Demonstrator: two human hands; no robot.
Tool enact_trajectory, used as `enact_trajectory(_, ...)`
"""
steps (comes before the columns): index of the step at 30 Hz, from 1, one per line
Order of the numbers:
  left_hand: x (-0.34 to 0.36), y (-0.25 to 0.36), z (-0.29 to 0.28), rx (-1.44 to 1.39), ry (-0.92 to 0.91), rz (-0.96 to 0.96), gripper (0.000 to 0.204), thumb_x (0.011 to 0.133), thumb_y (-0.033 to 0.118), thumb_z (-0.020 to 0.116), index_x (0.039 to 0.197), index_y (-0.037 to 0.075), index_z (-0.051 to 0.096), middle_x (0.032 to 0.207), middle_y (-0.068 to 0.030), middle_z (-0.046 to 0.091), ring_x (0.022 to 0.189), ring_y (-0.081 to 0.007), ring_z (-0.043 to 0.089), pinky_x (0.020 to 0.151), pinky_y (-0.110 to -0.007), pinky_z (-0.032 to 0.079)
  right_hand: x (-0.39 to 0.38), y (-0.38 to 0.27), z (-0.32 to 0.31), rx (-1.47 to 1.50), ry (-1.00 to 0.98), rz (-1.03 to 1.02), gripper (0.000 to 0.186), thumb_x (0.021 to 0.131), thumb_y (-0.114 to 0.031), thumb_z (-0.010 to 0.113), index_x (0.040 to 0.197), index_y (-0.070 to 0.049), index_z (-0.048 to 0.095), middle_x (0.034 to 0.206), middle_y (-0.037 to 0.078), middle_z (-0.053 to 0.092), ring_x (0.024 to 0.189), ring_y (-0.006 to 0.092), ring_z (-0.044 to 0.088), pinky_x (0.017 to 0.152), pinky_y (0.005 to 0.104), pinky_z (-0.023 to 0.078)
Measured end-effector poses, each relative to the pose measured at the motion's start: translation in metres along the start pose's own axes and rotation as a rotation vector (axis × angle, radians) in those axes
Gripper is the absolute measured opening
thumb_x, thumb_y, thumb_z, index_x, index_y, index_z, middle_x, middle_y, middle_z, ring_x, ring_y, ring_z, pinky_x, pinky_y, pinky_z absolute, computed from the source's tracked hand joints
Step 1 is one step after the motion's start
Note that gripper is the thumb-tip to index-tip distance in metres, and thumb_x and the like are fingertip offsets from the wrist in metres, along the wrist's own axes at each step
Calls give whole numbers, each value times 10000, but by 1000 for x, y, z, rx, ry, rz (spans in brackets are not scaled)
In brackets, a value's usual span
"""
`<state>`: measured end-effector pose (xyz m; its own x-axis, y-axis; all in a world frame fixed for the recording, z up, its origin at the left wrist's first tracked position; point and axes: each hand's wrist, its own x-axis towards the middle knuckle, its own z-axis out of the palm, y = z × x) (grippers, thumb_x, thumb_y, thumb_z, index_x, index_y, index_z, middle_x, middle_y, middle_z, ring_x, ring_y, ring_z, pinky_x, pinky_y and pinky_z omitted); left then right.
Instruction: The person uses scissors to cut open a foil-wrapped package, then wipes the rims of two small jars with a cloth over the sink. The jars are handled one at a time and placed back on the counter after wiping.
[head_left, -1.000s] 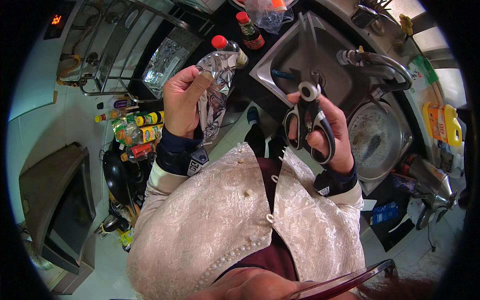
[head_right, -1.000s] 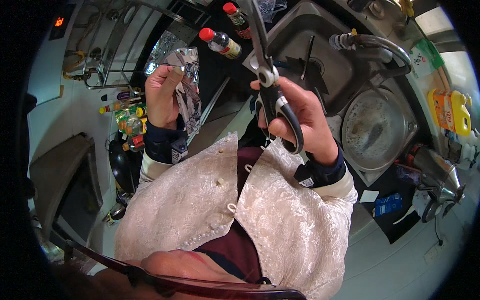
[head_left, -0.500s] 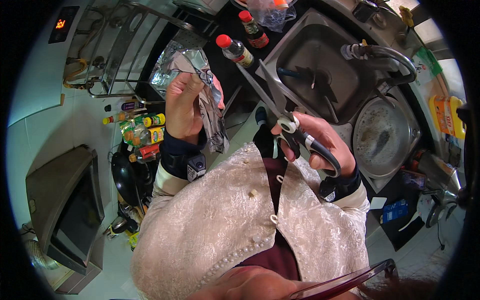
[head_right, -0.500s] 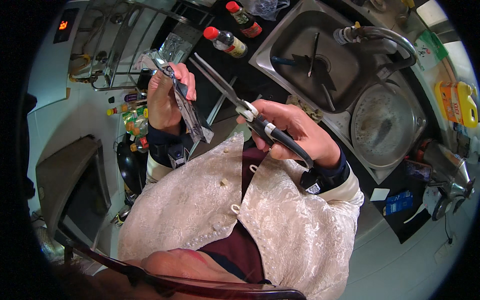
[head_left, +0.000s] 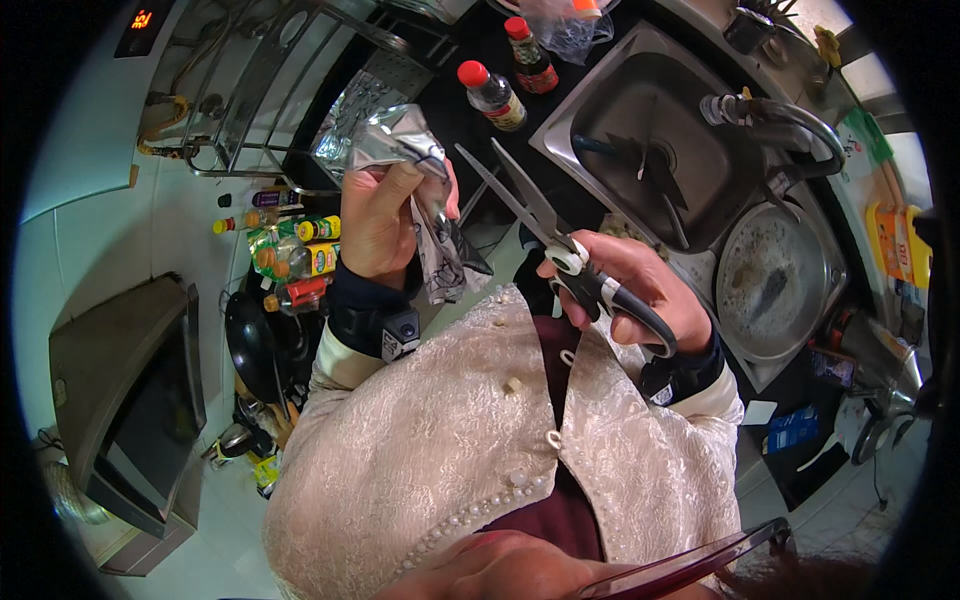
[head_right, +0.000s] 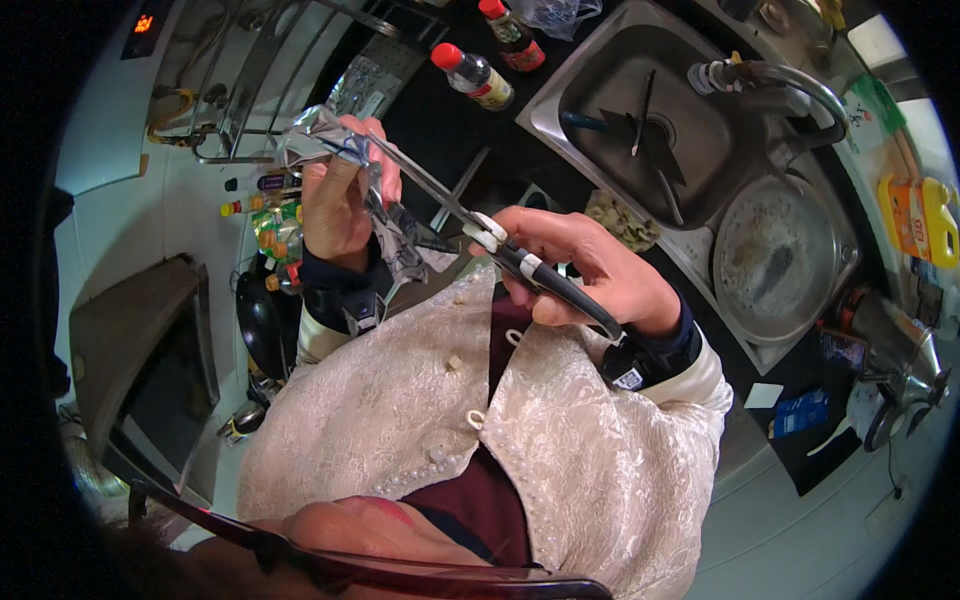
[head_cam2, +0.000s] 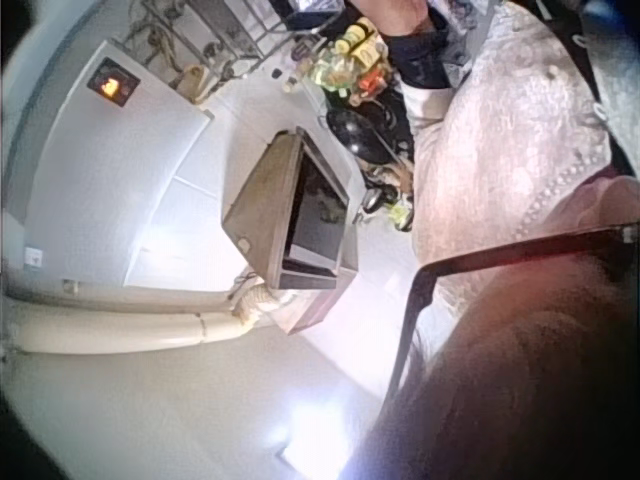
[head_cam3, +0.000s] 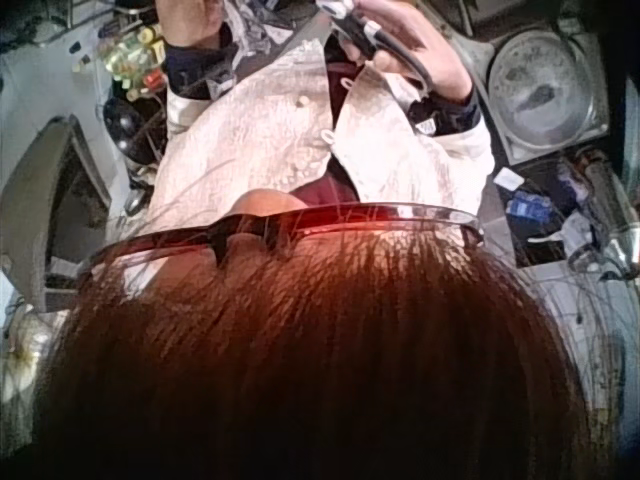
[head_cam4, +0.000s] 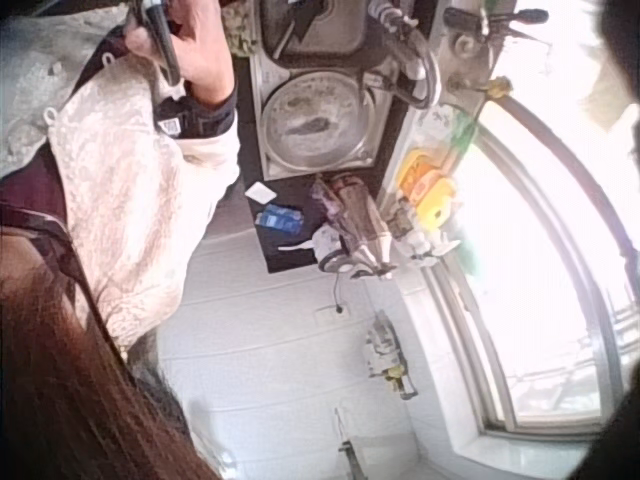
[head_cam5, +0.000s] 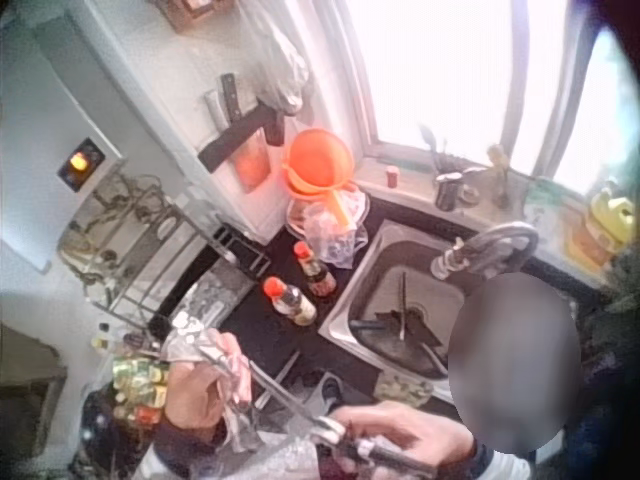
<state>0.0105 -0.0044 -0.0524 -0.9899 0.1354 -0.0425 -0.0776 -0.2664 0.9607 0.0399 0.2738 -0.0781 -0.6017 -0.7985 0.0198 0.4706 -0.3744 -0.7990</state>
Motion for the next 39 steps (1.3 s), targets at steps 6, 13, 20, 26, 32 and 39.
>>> enact_trajectory(6,4,5,-1,-32,153,65,159,962,112,660,1093,29,628,968,-75,720,724,-139,718,554,-218,555,3,2,7,34,-9,2,810,758,-503,840,1293,25,538,877,17,587,797,80,545,711,219,431)
enact_trajectory(13,8,8,7,18,188,88,288,1008,285,584,1020,-2,571,838,-111,648,587,-172,605,509,-282,477,2,6,5,52,55,-16,830,741,-521,842,1290,22,539,883,1,588,814,76,558,728,208,430)
enact_trajectory(20,11,11,6,-31,127,15,380,1010,348,583,882,-9,570,713,-83,582,506,-144,564,459,-264,447,0,5,2,132,13,72,817,737,-497,848,1289,20,540,887,-2,584,814,67,545,717,199,420)
enact_trajectory(26,13,2,12,-7,65,-32,373,988,325,630,910,-35,575,739,-96,595,494,-149,563,444,-264,448,6,4,-4,206,-30,34,803,752,-505,839,1276,25,539,887,-6,581,818,65,541,716,201,416)
enact_trajectory(32,14,-2,10,-108,-134,-185,293,948,181,699,1134,-20,593,904,-65,675,693,-107,617,586,-235,489,11,-1,-12,168,-40,-65,777,801,-545,793,1266,24,539,817,1,591,745,78,548,701,219,433)
enact_trajectory(39,17,-5,16,-83,-291,-184,756,862,551,719,1268,-57,524,1066,-229,696,844,-247,714,739,-334,583,11,-7,-18,136,-7,-80,737,831,-535,772,1266,12,537,827,4,590,740,75,538,682,212,424)
